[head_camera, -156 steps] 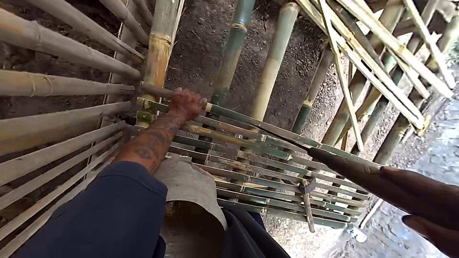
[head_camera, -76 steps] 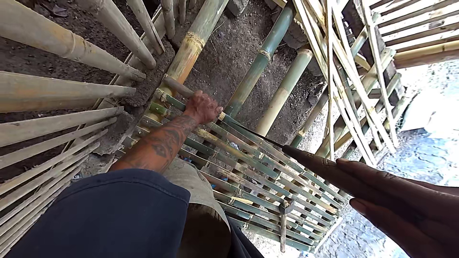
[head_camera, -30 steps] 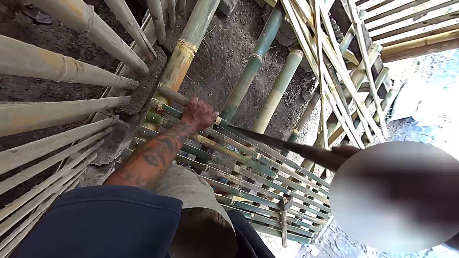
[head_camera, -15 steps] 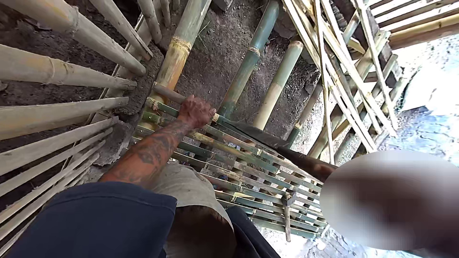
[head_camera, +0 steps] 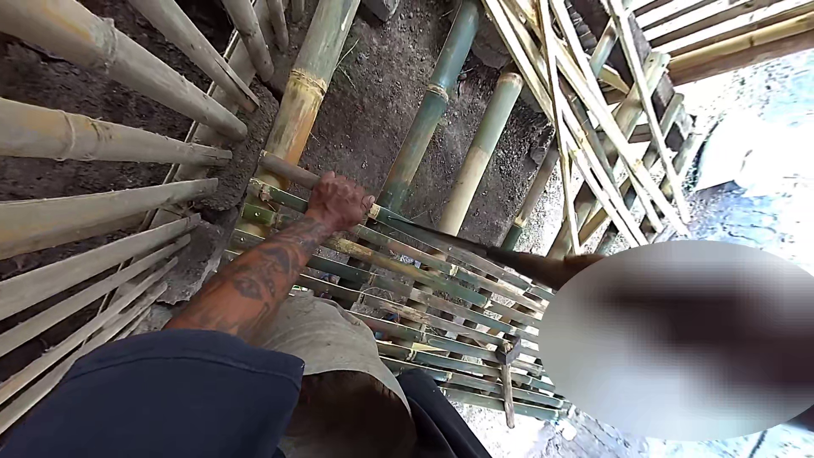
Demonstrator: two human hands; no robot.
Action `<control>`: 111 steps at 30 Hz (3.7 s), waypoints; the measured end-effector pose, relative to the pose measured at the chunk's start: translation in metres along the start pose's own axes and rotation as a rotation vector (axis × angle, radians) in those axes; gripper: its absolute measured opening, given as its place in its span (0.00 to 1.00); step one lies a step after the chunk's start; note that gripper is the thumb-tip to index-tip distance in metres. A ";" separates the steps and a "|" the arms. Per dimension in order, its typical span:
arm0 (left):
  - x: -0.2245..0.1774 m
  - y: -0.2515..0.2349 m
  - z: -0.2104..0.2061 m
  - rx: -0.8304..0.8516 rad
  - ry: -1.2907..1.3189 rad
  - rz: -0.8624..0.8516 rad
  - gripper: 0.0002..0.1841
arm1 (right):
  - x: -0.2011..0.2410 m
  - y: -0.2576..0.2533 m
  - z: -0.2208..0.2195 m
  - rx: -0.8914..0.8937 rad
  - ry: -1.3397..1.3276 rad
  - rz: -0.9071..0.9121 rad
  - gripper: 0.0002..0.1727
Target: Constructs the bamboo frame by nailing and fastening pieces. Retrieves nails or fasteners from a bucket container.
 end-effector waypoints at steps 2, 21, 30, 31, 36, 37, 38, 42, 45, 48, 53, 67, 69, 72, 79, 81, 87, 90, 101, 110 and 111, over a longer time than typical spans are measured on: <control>0.001 0.000 0.000 0.011 -0.001 0.006 0.33 | -0.020 -0.005 0.002 0.045 -0.393 -0.233 0.29; 0.001 0.002 -0.001 -0.035 -0.033 -0.008 0.36 | 0.041 0.007 -0.014 -0.133 0.558 0.395 0.31; 0.001 0.001 0.001 -0.051 -0.065 -0.002 0.35 | 0.037 -0.012 0.007 -0.079 0.290 0.280 0.31; 0.001 0.001 0.001 -0.037 -0.063 0.003 0.35 | 0.039 -0.005 -0.004 -0.074 0.418 0.366 0.33; 0.001 0.002 0.000 -0.007 -0.051 0.028 0.36 | 0.015 0.006 -0.019 0.016 0.342 0.250 0.34; 0.001 0.003 0.000 0.001 -0.047 0.032 0.36 | 0.007 0.004 -0.015 0.022 0.159 0.132 0.34; 0.002 0.002 0.000 0.024 -0.045 0.040 0.36 | -0.006 0.002 -0.014 0.037 -0.033 -0.002 0.34; 0.002 0.001 -0.002 0.024 -0.047 0.037 0.36 | -0.035 0.000 -0.017 0.066 -0.265 -0.157 0.34; 0.002 0.000 -0.002 0.003 -0.044 0.024 0.35 | -0.006 0.012 -0.030 0.063 0.239 0.106 0.35; 0.000 0.002 -0.001 -0.005 -0.042 0.009 0.34 | 0.004 0.024 -0.047 0.028 0.486 0.223 0.33; -0.001 0.000 0.001 -0.051 -0.070 0.000 0.34 | -0.037 0.012 -0.032 -0.039 -0.257 -0.044 0.31; -0.001 0.002 0.000 -0.060 -0.118 0.001 0.34 | -0.060 0.016 -0.046 -0.079 -0.274 -0.032 0.31; -0.001 0.002 0.001 -0.063 -0.118 -0.004 0.34 | -0.055 0.016 -0.038 -0.136 -0.158 0.015 0.31; -0.002 0.001 0.002 -0.068 -0.125 -0.002 0.34 | -0.027 0.049 -0.041 -0.215 0.118 0.153 0.34; -0.001 0.003 0.003 -0.100 -0.134 -0.019 0.36 | -0.120 0.152 -0.178 -0.436 -0.112 -0.020 0.29; 0.000 0.004 0.003 -0.109 -0.135 -0.023 0.36 | -0.146 0.163 -0.236 -0.613 -0.122 -0.103 0.26; -0.002 -0.002 0.009 0.135 -0.184 0.015 0.34 | -0.194 0.149 -0.375 -0.917 -0.138 -0.456 0.30; -0.018 0.005 0.036 0.160 -0.163 0.004 0.35 | -0.210 0.127 -0.433 -0.868 -0.204 -0.588 0.36; -0.188 0.251 0.232 -0.549 0.227 -0.135 0.18 | -0.239 0.062 -0.514 -0.319 -0.344 -0.715 0.51; -0.128 0.305 0.004 -0.098 0.911 1.337 0.18 | -0.240 0.079 -0.473 -0.543 -0.531 -0.684 0.40; -0.120 0.307 -0.003 -0.078 0.843 1.365 0.17 | -0.238 0.082 -0.471 -0.575 -0.543 -0.665 0.40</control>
Point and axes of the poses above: each hand's wrist, its own y-axis away from the middle knuckle, its own z-axis out of the back of the hand, x = y × z, the point moved 8 cm from there along -y, towards the middle knuckle, and after that the axes turned 5 degrees about -z, right-handed, at the moved point
